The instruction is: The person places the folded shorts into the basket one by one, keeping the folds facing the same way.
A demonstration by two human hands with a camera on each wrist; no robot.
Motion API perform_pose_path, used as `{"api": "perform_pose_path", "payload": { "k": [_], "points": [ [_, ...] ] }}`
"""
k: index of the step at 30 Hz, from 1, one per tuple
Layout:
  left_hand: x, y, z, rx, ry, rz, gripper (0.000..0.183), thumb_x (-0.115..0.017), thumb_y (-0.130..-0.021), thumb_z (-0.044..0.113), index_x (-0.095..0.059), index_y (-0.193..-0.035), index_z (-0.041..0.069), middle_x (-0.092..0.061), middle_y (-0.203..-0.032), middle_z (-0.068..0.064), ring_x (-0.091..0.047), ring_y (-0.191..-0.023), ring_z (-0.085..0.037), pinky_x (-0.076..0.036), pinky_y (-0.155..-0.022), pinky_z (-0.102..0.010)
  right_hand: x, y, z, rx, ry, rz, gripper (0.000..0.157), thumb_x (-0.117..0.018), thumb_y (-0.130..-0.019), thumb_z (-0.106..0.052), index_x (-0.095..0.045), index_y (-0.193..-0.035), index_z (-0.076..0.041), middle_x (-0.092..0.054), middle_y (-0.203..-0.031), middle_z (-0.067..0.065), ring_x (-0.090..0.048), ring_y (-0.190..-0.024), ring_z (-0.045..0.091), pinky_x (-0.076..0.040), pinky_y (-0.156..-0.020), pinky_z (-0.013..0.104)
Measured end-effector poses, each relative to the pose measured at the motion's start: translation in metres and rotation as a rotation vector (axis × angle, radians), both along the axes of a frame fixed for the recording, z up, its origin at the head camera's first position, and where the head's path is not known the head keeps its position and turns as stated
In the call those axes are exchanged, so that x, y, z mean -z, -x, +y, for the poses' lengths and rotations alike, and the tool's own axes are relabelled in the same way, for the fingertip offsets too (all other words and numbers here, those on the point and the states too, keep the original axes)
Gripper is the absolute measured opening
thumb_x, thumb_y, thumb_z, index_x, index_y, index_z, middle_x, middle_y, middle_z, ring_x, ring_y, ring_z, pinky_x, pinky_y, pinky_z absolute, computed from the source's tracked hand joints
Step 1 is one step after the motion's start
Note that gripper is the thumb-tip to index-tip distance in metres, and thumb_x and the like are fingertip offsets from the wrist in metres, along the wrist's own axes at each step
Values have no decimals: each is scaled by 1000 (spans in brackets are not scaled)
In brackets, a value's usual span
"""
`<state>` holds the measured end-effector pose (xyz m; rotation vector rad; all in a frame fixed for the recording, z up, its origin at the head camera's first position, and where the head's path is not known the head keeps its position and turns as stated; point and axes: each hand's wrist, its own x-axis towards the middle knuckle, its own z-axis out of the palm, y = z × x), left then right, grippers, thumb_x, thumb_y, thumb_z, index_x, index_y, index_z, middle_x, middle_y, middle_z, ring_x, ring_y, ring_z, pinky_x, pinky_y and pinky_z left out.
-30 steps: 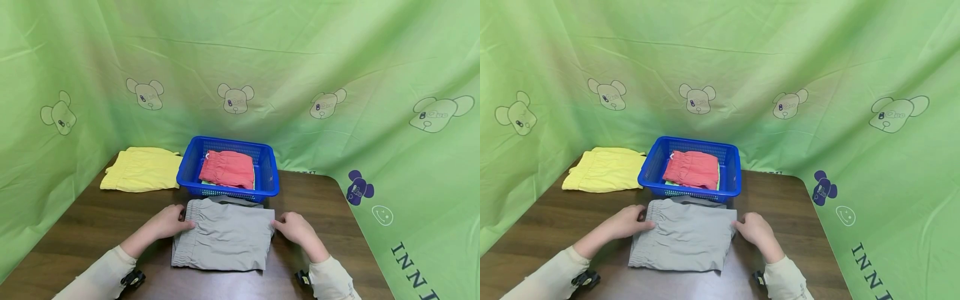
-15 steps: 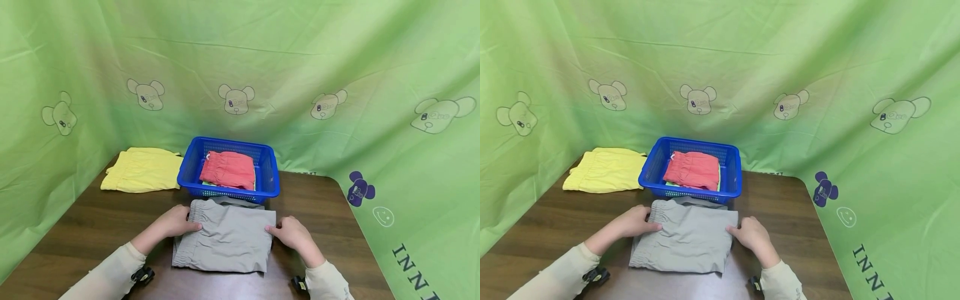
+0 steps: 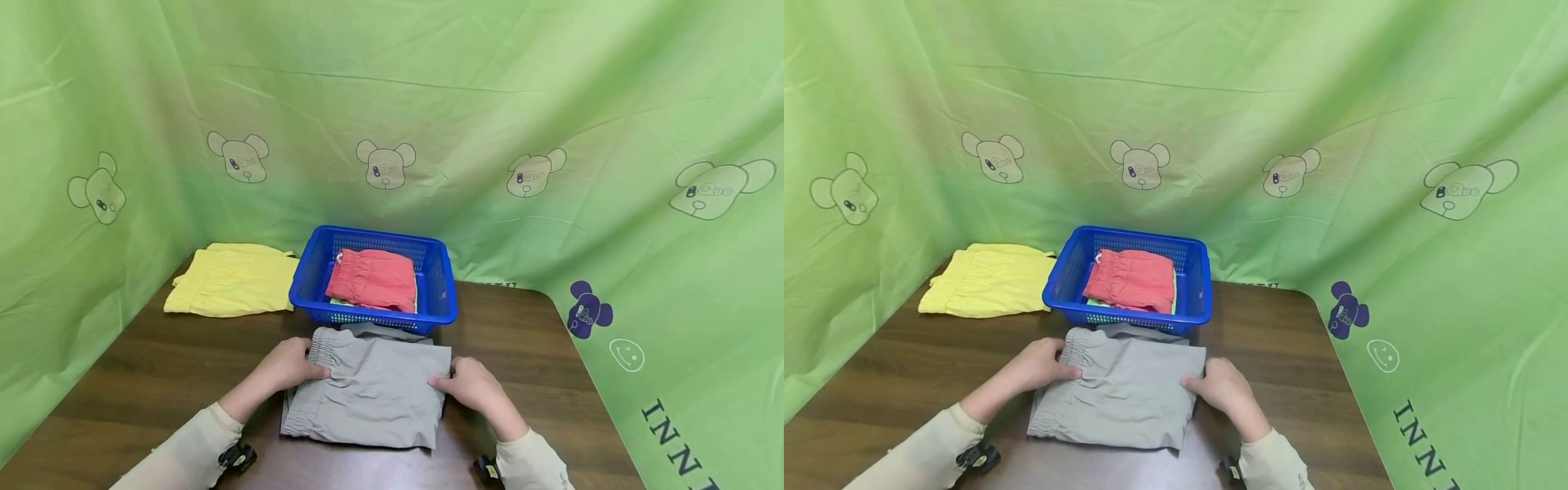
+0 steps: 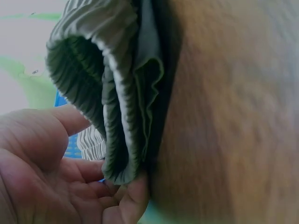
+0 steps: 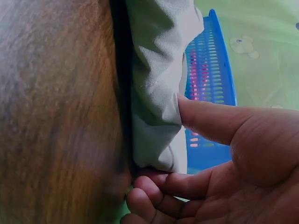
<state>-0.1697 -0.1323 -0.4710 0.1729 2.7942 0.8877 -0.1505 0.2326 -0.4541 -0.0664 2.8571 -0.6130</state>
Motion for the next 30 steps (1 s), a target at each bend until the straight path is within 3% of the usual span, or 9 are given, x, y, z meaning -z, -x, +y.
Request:
{"api": "perform_pose_path", "payload": {
  "k": [4, 9, 12, 19, 25, 30],
  "points": [
    [2, 1, 1, -23, -12, -8, 48, -91, -74, 36, -70, -99, 1, -69, -87, -6, -59, -76, -19, -52, -69, -40, 2, 1, -3, -9, 29, 3, 33, -82, -83, -37, -67, -82, -8, -60, -73, 1, -52, -68, 18, -45, -62, 35],
    [2, 2, 4, -39, -11, -24, 38, -92, -73, 32, -68, -87, 5, -63, -77, -2, -54, -69, -19, -46, -62, -35, 3, 2, -7, -2, 52, 6, 37, -84, -82, -33, -67, -96, -3, -65, -84, 4, -58, -76, 20, -52, -72, 41],
    [0, 2, 5, -45, -11, -41, 37, -92, -73, 30, -68, -86, 5, -62, -77, -3, -53, -69, -19, -45, -61, -34, 4, 2, -7, 3, 81, 1, 37, -84, -82, -30, -65, -97, -2, -64, -83, 4, -57, -76, 20, -52, -71, 40],
    [-1, 3, 5, -50, -47, -71, 43, -91, -74, 28, -70, -98, -1, -69, -88, -7, -59, -76, -19, -51, -68, -38, 8, 2, -1, 62, 372, -99, 28, -82, -85, -15, -62, -98, 0, -59, -71, 6, -58, -58, 20, -54, -51, 36],
    [2, 1, 3, -38, -191, -106, 29, -90, -76, 19, -70, -89, 2, -65, -81, -5, -56, -70, -18, -48, -61, -34, 12, 6, 3, 68, 601, -203, 33, -78, -89, -10, -59, -109, 8, -62, -81, 9, -65, -65, 21, -61, -59, 45],
    [3, 0, 2, -24, -314, -141, 23, -86, -80, 15, -72, -94, 3, -67, -83, -4, -58, -71, -17, -50, -62, -32, 13, 8, 5, 51, 718, -284, 52, -76, -91, -14, -47, -128, 8, -65, -90, 13, -69, -72, 22, -61, -60, 48]
  ]
}}
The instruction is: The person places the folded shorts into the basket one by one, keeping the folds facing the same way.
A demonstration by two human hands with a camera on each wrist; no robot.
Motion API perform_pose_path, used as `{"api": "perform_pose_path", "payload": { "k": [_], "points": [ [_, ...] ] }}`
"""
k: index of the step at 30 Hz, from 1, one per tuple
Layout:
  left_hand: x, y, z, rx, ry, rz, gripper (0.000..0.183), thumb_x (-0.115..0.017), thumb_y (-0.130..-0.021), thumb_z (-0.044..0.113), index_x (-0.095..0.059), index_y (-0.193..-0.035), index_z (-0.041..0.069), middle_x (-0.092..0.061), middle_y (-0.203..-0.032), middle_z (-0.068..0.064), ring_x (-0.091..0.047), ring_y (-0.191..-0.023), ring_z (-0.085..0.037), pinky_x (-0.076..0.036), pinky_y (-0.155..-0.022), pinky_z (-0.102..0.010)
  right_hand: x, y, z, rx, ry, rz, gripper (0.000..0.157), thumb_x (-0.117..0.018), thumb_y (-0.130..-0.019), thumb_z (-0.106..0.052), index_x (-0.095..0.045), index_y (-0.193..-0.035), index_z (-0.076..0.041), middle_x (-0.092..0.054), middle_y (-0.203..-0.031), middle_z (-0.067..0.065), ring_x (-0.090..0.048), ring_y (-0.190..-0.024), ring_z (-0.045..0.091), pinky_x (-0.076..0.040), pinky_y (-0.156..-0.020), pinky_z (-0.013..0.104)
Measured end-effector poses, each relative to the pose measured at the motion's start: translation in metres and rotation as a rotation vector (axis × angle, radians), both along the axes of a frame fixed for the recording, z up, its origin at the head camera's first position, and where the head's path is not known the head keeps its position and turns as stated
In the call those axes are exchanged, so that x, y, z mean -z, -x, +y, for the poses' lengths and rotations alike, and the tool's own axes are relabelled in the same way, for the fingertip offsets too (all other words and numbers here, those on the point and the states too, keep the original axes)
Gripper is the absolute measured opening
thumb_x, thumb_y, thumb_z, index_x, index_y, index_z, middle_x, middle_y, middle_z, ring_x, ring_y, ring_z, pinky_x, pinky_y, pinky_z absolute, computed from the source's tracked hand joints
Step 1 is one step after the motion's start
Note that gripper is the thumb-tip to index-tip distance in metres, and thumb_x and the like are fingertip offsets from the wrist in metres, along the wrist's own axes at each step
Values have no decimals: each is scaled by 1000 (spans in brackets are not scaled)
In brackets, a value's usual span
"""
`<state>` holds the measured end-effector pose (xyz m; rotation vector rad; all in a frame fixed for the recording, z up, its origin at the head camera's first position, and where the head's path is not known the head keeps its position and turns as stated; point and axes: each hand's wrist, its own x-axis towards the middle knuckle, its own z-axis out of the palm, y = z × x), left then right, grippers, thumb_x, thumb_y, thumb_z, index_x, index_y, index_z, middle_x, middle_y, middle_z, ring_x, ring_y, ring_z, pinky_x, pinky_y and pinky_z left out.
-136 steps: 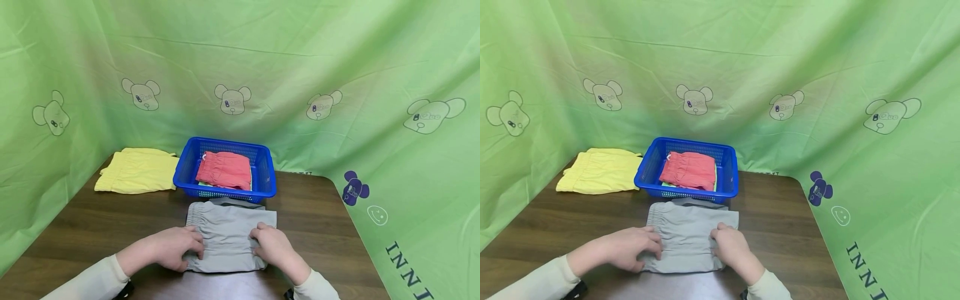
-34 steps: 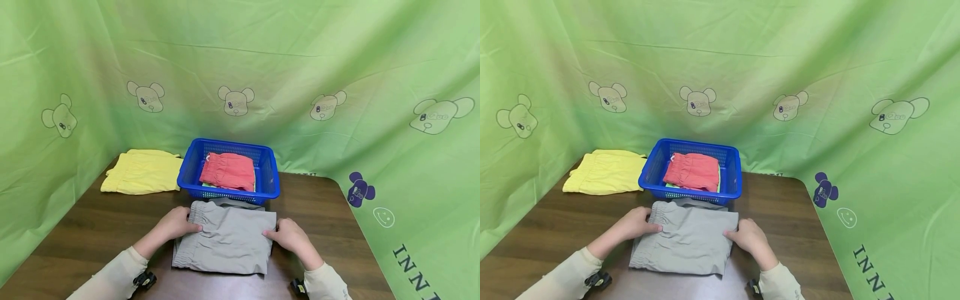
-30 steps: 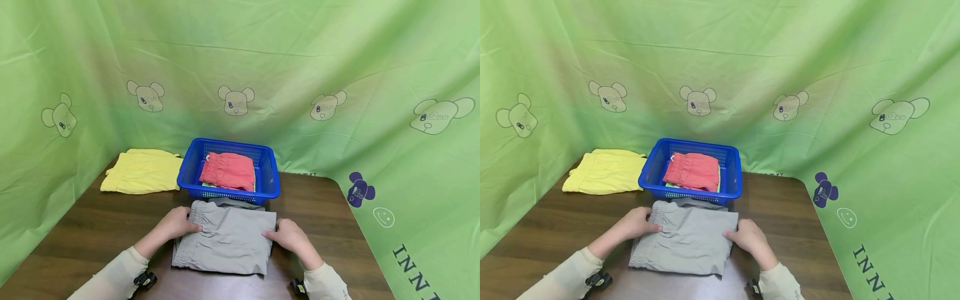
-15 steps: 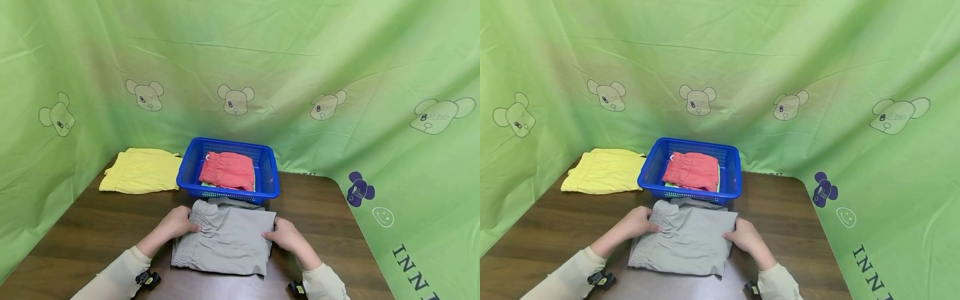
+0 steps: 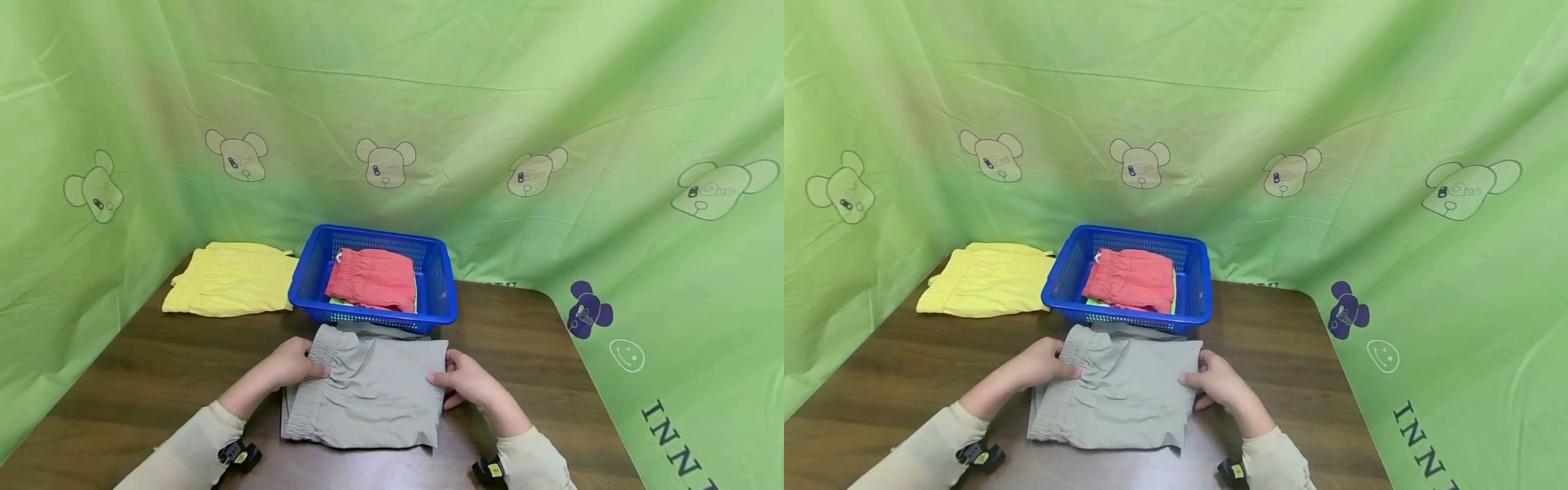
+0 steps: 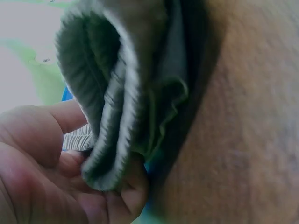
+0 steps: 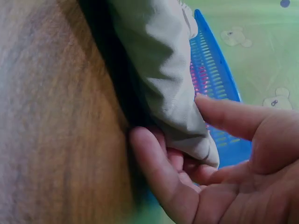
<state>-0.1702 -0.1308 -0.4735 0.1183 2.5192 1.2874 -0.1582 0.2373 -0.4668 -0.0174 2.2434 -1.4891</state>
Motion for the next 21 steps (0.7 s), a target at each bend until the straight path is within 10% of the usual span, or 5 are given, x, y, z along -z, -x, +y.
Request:
{"api": "perform_pose_path", "payload": {
  "k": [7, 21],
  "points": [
    [-5, -1, 2, -4, -85, -4, 30, -79, -85, 14, -69, -109, -1, -71, -95, -7, -64, -83, -18, -55, -71, -36, -4, -4, -5, -56, 91, -63, 71, -75, -92, -14, -29, -145, -1, -64, -99, 19, -72, -76, 27, -61, -59, 51],
    [-4, 7, -9, 54, -189, -97, 42, -69, -96, 11, -59, -132, -7, -69, -119, -14, -64, -103, -22, -54, -91, -44, 4, -6, -20, 59, 106, -55, 47, -71, -93, -8, -44, -125, 13, -66, -96, 18, -69, -71, 22, -61, -57, 46]
  ]
}}
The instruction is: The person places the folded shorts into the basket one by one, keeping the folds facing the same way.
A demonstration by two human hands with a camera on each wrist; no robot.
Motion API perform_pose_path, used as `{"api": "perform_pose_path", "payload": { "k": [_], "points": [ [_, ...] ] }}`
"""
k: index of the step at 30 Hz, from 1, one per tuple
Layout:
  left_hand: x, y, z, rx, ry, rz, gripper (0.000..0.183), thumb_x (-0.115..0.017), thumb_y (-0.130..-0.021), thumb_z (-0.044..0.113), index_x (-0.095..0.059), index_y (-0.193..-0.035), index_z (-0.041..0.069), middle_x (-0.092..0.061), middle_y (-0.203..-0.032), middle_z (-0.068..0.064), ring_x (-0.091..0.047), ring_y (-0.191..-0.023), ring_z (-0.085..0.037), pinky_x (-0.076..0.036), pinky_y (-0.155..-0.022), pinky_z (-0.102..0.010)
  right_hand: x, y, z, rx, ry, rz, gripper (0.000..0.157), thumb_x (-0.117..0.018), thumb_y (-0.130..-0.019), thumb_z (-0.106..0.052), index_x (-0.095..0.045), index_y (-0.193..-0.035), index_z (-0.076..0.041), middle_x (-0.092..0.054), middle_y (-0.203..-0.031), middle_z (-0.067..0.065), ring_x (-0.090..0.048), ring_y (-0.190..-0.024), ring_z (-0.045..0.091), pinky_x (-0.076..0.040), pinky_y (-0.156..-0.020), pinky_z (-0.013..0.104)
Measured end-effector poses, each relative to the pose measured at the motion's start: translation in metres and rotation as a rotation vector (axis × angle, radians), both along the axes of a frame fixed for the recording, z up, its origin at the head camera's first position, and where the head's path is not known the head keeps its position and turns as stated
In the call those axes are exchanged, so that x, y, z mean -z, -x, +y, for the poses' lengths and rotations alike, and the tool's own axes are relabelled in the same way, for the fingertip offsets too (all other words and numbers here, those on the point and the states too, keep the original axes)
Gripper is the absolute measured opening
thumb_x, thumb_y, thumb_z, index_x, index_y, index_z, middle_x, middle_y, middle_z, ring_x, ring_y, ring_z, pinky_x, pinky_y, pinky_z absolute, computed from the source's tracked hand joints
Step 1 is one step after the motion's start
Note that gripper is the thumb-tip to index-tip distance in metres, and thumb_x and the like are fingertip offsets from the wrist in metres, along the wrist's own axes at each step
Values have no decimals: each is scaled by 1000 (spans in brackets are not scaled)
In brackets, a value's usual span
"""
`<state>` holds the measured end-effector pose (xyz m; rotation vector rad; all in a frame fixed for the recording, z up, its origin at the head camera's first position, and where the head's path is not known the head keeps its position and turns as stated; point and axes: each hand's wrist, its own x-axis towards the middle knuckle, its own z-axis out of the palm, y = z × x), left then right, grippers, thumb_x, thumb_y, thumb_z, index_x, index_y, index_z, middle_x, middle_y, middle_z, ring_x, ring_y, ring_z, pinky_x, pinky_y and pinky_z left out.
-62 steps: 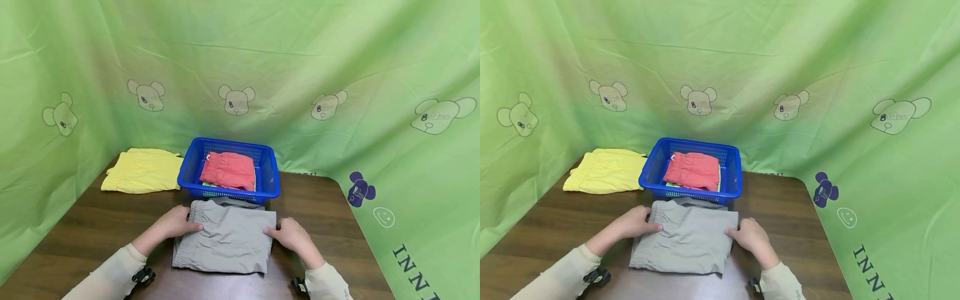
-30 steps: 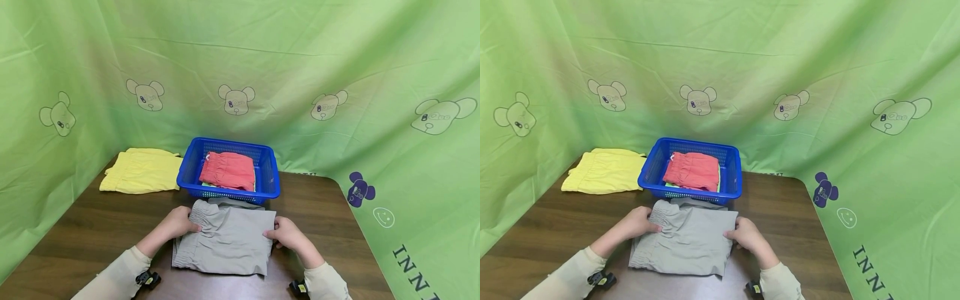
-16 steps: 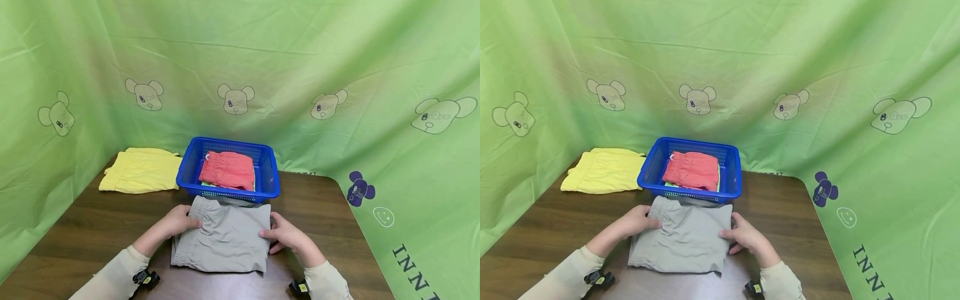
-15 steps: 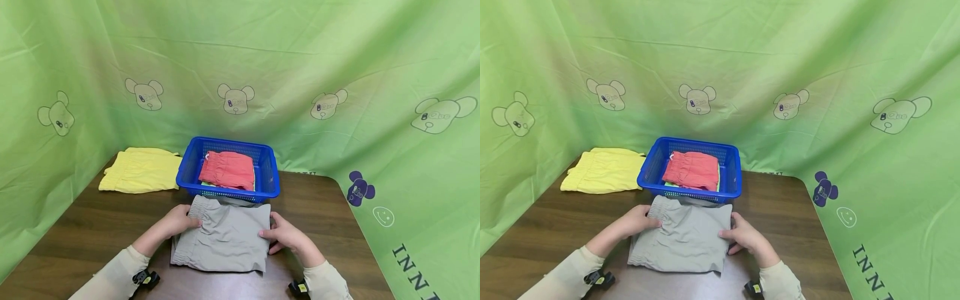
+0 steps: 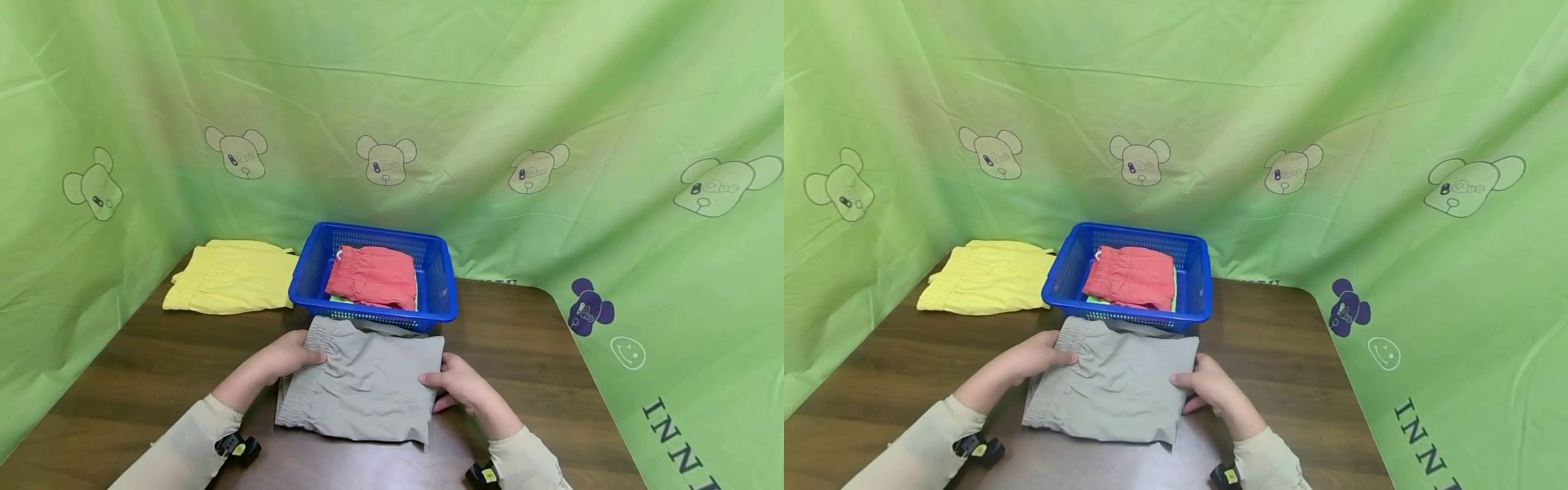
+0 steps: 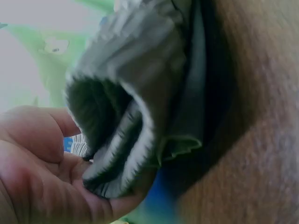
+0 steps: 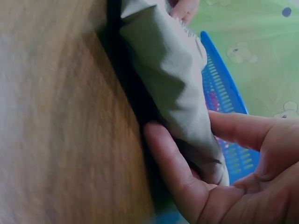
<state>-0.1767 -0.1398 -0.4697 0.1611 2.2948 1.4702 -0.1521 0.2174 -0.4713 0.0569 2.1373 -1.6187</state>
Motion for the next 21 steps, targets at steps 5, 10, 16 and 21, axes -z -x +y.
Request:
{"api": "perform_pose_path", "payload": {
  "k": [5, 10, 16, 21],
  "points": [
    [5, 5, -7, 34, -34, -36, 46, -68, -97, 13, -57, -136, -7, -67, -124, -16, -63, -109, -25, -52, -96, -46, 4, 0, -3, 29, 59, -18, 48, -70, -94, -9, -42, -127, 11, -69, -97, 15, -70, -74, 21, -61, -59, 44],
    [4, 7, -9, 23, -17, -47, 45, -70, -96, 15, -60, -134, -6, -68, -122, -15, -63, -107, -24, -51, -95, -46, 7, 0, -4, 51, 119, -41, 48, -69, -93, -8, -40, -127, 11, -71, -96, 14, -71, -75, 21, -61, -61, 43],
    [4, 7, -9, 24, -26, -58, 43, -70, -96, 14, -60, -133, -6, -70, -119, -14, -65, -104, -23, -53, -92, -43, 5, 0, -6, 108, 71, -17, 56, -72, -92, -9, -39, -132, 10, -70, -95, 16, -70, -71, 21, -60, -57, 41],
    [1, 6, -8, 21, 4, -20, 45, -71, -95, 14, -59, -135, -5, -68, -121, -15, -64, -104, -23, -53, -91, -43, 7, 1, -7, 53, 86, -23, 48, -72, -92, -11, -45, -126, 9, -72, -91, 11, -70, -71, 19, -61, -58, 40]
  ]
}}
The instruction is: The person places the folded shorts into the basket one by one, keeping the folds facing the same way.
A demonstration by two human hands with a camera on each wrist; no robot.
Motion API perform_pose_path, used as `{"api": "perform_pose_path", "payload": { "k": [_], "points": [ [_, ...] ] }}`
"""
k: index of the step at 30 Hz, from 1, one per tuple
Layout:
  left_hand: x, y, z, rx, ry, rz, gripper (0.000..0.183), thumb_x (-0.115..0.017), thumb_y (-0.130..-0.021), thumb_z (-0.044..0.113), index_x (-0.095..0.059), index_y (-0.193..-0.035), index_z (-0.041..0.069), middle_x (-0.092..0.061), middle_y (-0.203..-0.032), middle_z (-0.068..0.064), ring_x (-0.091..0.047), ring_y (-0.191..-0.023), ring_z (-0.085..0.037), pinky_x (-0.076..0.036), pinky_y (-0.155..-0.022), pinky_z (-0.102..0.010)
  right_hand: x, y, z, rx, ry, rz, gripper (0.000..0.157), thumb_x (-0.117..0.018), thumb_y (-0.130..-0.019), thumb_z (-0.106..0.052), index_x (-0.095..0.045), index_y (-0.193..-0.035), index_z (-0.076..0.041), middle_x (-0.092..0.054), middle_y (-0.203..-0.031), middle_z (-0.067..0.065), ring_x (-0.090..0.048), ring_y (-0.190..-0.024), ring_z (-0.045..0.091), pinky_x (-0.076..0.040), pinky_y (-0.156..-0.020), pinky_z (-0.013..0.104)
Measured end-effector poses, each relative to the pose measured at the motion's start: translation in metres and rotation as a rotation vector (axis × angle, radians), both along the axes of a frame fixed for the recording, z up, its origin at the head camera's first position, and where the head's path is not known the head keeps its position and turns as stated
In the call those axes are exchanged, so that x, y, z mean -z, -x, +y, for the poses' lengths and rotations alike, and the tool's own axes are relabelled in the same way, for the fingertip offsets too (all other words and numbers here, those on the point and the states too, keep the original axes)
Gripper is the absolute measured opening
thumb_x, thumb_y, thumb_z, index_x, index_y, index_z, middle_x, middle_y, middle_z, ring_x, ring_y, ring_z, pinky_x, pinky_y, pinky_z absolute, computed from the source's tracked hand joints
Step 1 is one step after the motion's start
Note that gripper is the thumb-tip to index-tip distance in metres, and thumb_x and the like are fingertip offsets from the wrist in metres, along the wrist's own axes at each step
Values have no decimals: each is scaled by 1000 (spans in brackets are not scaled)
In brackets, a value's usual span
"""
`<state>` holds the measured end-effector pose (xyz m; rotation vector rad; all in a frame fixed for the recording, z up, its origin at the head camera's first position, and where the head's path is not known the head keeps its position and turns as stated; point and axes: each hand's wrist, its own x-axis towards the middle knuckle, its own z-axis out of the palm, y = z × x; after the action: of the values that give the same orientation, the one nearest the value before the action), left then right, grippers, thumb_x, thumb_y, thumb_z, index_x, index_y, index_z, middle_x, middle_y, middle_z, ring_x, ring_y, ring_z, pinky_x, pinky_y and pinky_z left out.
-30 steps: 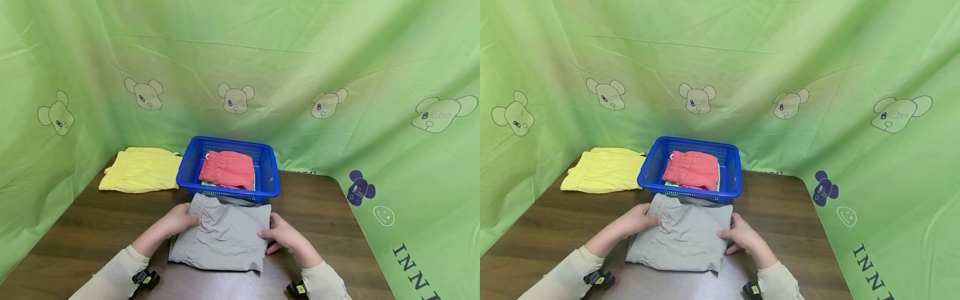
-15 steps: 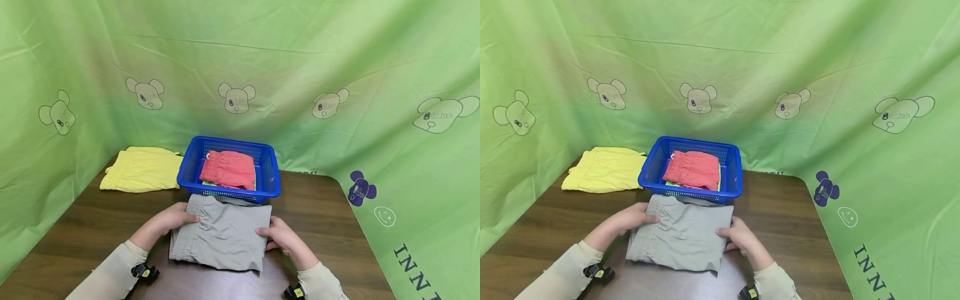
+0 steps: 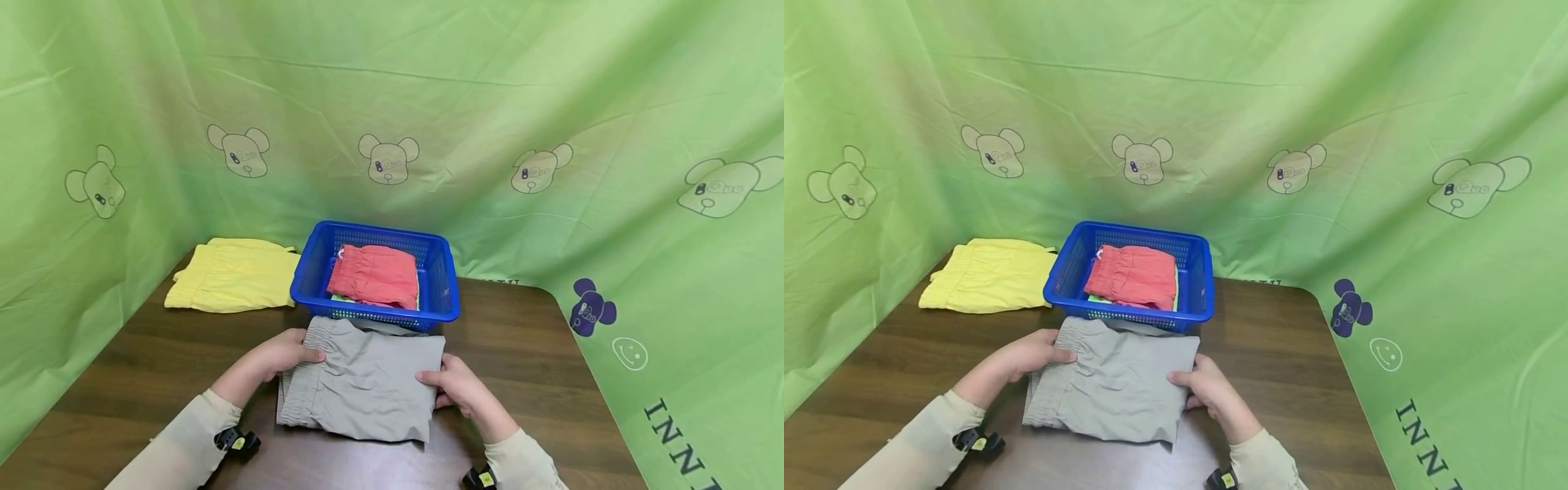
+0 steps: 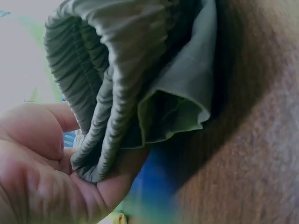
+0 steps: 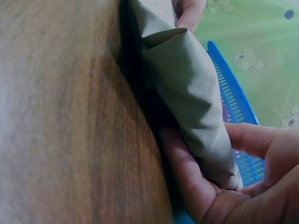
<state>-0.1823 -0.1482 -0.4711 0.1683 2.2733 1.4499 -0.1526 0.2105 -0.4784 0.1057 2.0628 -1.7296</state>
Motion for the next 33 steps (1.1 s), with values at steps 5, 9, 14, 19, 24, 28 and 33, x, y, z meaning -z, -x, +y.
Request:
{"api": "perform_pose_path", "payload": {
  "k": [5, 9, 14, 19, 24, 28, 33],
  "points": [
    [-4, -2, 5, -38, 2, 68, 36, -72, -93, 10, -64, -125, -5, -71, -110, -11, -65, -92, -19, -55, -79, -36, 2, 2, 2, -46, -11, 0, 43, -72, -92, -14, -52, -124, 6, -73, -88, 7, -70, -73, 18, -61, -59, 39],
    [-4, -1, 6, -13, -41, 52, 37, -68, -95, 8, -61, -129, -5, -70, -113, -12, -65, -94, -20, -55, -81, -35, 2, 4, 3, -57, 14, 2, 45, -71, -93, -14, -50, -127, 7, -72, -90, 7, -70, -74, 19, -61, -58, 39],
    [5, 6, -1, 46, -167, -52, 49, -64, -99, 10, -50, -143, -6, -65, -129, -15, -64, -108, -22, -52, -93, -35, 1, 3, 3, -59, 69, -14, 47, -68, -96, -13, -45, -132, 7, -72, -93, 8, -71, -75, 20, -61, -59, 41],
    [13, 11, -5, 50, -310, -161, 58, -64, -98, 11, -42, -149, -6, -65, -130, -14, -66, -107, -21, -54, -91, -32, 2, 1, 4, -56, 128, -34, 46, -65, -98, -12, -43, -134, 6, -72, -93, 7, -72, -76, 20, -62, -60, 42],
    [18, 14, -6, 35, -359, -204, 58, -64, -98, 11, -42, -149, -5, -67, -126, -11, -68, -103, -19, -55, -88, -31, 4, 2, 5, -53, 202, -53, 43, -62, -99, -11, -43, -134, 4, -74, -95, 7, -73, -79, 20, -62, -65, 42],
    [18, 13, -8, 8, -348, -207, 56, -64, -97, 8, -44, -148, -6, -67, -126, -12, -67, -103, -19, -55, -88, -31, 6, 4, 4, -57, 242, -53, 39, -62, -99, -10, -44, -132, 2, -74, -97, 7, -74, -82, 20, -62, -68, 42],
    [18, 10, -9, -4, -346, -201, 55, -65, -97, 9, -46, -146, -6, -68, -126, -11, -67, -102, -19, -55, -87, -30, 5, 4, 4, -77, 289, -40, 40, -62, -100, -11, -44, -132, 1, -73, -101, 6, -74, -86, 20, -62, -69, 43]
  ]
}}
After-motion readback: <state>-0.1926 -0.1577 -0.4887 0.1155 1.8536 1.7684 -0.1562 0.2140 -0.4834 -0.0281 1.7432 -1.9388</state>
